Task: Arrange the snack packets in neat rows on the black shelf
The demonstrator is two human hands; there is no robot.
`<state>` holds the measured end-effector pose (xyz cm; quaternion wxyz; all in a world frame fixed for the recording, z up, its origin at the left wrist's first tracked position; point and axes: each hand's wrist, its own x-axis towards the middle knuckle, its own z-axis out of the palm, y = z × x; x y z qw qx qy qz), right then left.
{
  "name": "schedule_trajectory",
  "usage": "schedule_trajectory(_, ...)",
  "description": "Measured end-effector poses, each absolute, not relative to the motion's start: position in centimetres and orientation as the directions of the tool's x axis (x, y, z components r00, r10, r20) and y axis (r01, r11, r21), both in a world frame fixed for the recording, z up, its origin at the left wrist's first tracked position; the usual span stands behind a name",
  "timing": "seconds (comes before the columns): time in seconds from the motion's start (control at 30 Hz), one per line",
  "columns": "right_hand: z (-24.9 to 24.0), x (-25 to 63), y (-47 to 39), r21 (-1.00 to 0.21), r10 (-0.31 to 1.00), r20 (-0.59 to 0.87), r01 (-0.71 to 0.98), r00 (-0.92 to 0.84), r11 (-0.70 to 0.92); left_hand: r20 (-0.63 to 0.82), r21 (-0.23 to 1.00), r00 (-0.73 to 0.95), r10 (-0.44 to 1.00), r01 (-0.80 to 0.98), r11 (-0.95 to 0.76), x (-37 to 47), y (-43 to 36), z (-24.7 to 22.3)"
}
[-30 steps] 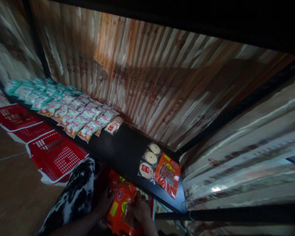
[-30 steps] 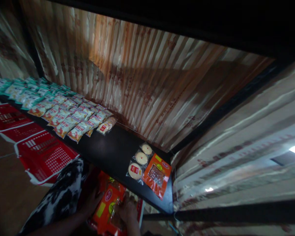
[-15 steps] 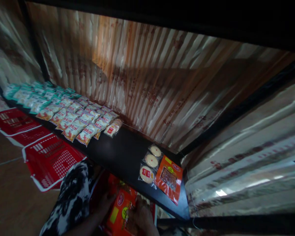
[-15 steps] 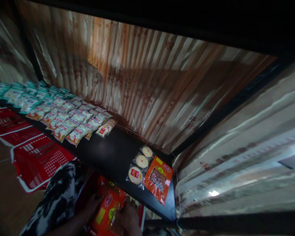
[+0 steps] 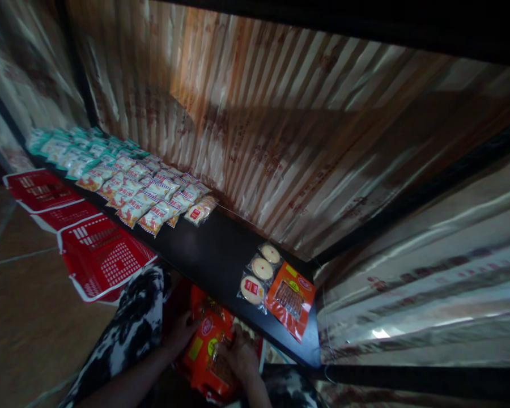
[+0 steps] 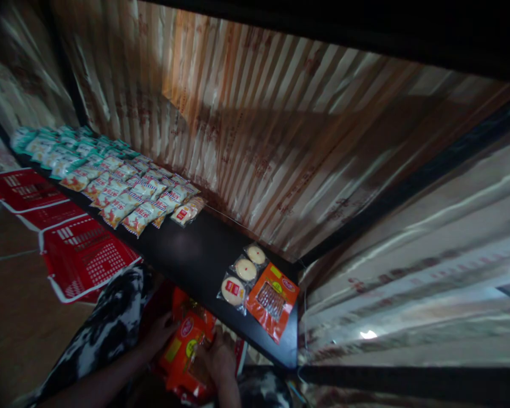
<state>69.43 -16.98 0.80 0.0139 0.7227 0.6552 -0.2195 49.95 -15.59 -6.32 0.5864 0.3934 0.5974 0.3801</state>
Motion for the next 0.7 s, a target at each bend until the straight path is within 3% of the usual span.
schedule_trajectory(0.17, 0.0, 69.8, -17.6, -0.350, 0.957, -0.285, 0.923, 0.056, -0.158, -0.403, 0.915, 0.032, 0.914, 0.006, 0.403, 50.2, -15.3, -4.9)
schedule_trajectory(0.43, 0.2, 68.8, -18.0, -0.361, 0.974, -0.205, 0.917, 0.102, -0.172, -0.410, 0.890, 0.136, 0.902, -0.158, 0.428, 50.2, -15.1, -2.7)
schedule_trajectory(0.7, 0.4, 68.6, -17.9, -0.436, 0.984, -0.099, 0.882, 0.151, -0.179, -0.506, 0.859, 0.013, 0.863, -0.091, 0.504, 49.5, -15.1, -4.2)
